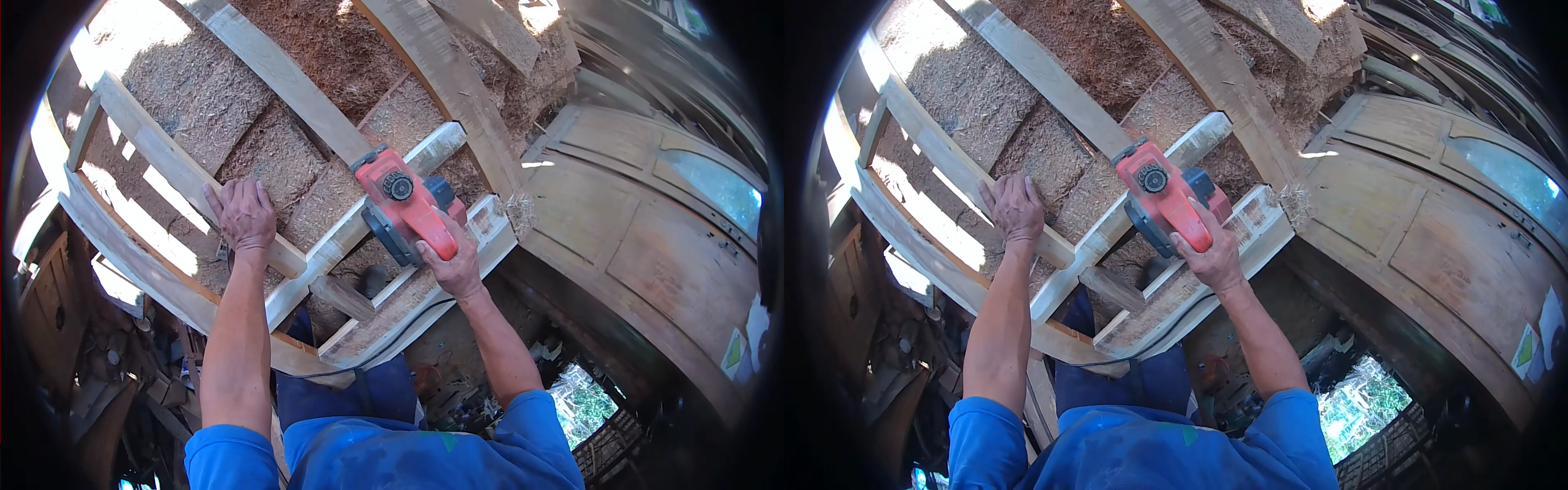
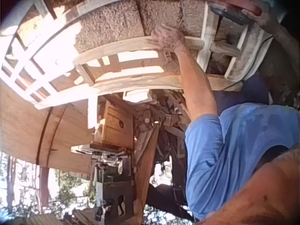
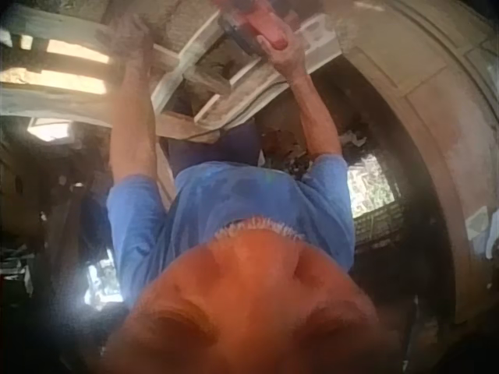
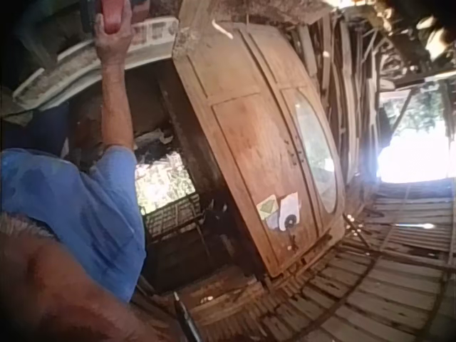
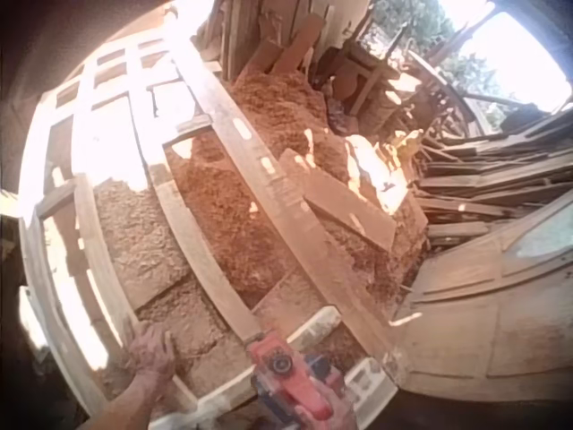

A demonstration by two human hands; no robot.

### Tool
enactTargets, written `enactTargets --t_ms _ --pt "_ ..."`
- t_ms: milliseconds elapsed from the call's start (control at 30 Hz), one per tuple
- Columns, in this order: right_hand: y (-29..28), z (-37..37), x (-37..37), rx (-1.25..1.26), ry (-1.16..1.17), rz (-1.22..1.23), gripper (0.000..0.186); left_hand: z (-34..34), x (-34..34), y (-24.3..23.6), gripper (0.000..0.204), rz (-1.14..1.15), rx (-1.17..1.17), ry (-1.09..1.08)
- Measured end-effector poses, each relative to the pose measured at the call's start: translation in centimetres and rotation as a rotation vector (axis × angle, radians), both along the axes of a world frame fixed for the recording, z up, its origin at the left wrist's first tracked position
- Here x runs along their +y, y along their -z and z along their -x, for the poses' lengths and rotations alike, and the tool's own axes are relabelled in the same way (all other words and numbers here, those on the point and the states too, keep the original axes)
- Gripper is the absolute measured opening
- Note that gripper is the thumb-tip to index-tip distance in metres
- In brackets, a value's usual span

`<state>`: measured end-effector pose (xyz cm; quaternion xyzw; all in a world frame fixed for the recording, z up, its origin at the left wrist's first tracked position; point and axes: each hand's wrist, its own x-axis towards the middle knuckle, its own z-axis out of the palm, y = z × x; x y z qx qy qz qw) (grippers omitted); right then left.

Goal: The person uses a power planer to smooth the surfaces of a large wooden frame structure resting on a floor covered in wood shavings and lumber.

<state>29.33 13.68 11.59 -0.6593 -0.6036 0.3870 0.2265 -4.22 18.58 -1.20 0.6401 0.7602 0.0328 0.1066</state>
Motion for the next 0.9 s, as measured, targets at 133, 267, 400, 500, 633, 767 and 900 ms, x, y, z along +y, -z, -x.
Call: enactTargets --t_ms 133,267,400,500,633,767,900 --pt "0.2 2.2 2.6 -0.039 -0.033 0.085 0.063 0.2 0.0 -0.2 0.024 0.024 0.010 0.007" --pt "0.0 4.3 4.7 0.034 -0.016 0.057 0.062 0.0 0.1 0.3 0.025 -0.086 -0.004 0.005" --pt "0.3 5.2 5.7 0.011 -0.030 0.061 0.061 0.1 -0.1 0.3 0.026 -0.013 0.008 0.006" --pt "0.3 6.5 7.2 0.030 -0.038 0.060 0.061 0.3 -0.1 0.3 0.026 -0.005 0.005 0.000" --pt "0.8 8.3 9.4 0.006 -0.058 0.016 0.062 0.2 0.0 0.2 0.026 -0.023 -0.001 0.007" --pt "1.4 11.1 12.3 -0.033 -0.058 0.034 0.065 0.4 -0.1 0.2 0.026 -0.018 -0.001 0.001" --pt "1.5 14.8 16.6 -0.085 -0.068 -0.035 0.051 0.5 -0.2 0.3 0.026 -0.041 -0.018 -0.002"
